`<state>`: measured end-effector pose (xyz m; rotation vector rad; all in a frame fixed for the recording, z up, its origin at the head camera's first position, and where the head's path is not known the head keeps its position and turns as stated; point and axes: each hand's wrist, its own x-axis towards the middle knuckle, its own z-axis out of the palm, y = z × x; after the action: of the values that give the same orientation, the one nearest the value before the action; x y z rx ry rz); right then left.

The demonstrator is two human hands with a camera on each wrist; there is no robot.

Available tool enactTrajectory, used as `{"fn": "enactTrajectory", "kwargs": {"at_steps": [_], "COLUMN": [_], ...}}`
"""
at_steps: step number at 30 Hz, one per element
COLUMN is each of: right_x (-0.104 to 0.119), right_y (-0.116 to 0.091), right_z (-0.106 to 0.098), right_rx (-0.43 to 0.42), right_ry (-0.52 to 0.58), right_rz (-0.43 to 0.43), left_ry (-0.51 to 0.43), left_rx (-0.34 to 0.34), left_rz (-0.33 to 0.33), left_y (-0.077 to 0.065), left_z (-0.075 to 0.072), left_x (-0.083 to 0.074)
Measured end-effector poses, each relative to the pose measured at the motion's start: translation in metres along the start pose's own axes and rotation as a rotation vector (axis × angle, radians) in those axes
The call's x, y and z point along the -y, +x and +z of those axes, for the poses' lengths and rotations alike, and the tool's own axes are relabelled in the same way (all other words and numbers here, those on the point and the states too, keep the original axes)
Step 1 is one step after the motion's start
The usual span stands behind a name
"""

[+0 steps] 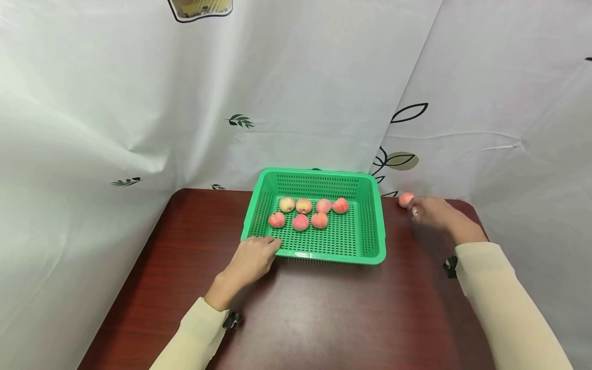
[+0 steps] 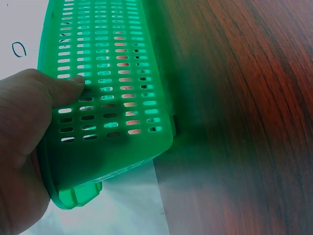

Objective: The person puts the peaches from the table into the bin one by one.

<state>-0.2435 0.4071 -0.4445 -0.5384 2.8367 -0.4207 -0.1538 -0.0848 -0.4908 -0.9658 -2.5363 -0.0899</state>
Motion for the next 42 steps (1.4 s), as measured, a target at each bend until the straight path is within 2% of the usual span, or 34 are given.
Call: {"fn": "enactTrajectory", "kwargs": {"at_steps": [5, 12, 15, 19, 23, 27, 31, 36, 42], "right_x": [0.013, 0.039, 0.051, 0.065, 0.078, 0.088, 0.099, 0.112, 0.127], "right_y": [-0.003, -0.005, -0.005, -0.005, -0.004, -0.003, 0.002, 0.013, 0.025], "right_z": [-0.019, -0.04, -0.045, -0.05, -0.054, -0.055, -0.053, -0.045, -0.034], "right_rx": [-0.016, -0.107, -0.148, -0.194, -0.206, -0.236, -0.27, -0.286, -0.231], "right_ry": [0.023, 0.033, 0.009, 0.013, 0.056, 0.061, 0.042, 0.035, 0.054], "right_rz": [-0.019, -0.055, -0.082, -0.113, -0.1, -0.131, -0.185, -0.184, -0.22], "left_ry": [0.004, -0.009, -0.011, 0.001, 0.017, 0.012, 0.006, 0.0, -0.023], "left_rx": [-0.002, -0.085, -0.096, -0.078, -0.028, 0.012, 0.021, 0.02, 0.033], "left_rz": [0.006, 0.016, 0.018, 0.012, -0.004, -0.016, -0.019, -0.02, -0.027], "left_y": [0.001, 0.001, 0.001, 0.001, 0.001, 0.001, 0.0, -0.001, 0.0], "left_z": [-0.001, -0.004, -0.004, -0.004, -0.004, -0.004, -0.003, -0.001, 0.0], "left_x": [0.0, 0.0, -0.001, -0.001, -0.001, -0.002, -0.001, -0.001, 0.0]}}
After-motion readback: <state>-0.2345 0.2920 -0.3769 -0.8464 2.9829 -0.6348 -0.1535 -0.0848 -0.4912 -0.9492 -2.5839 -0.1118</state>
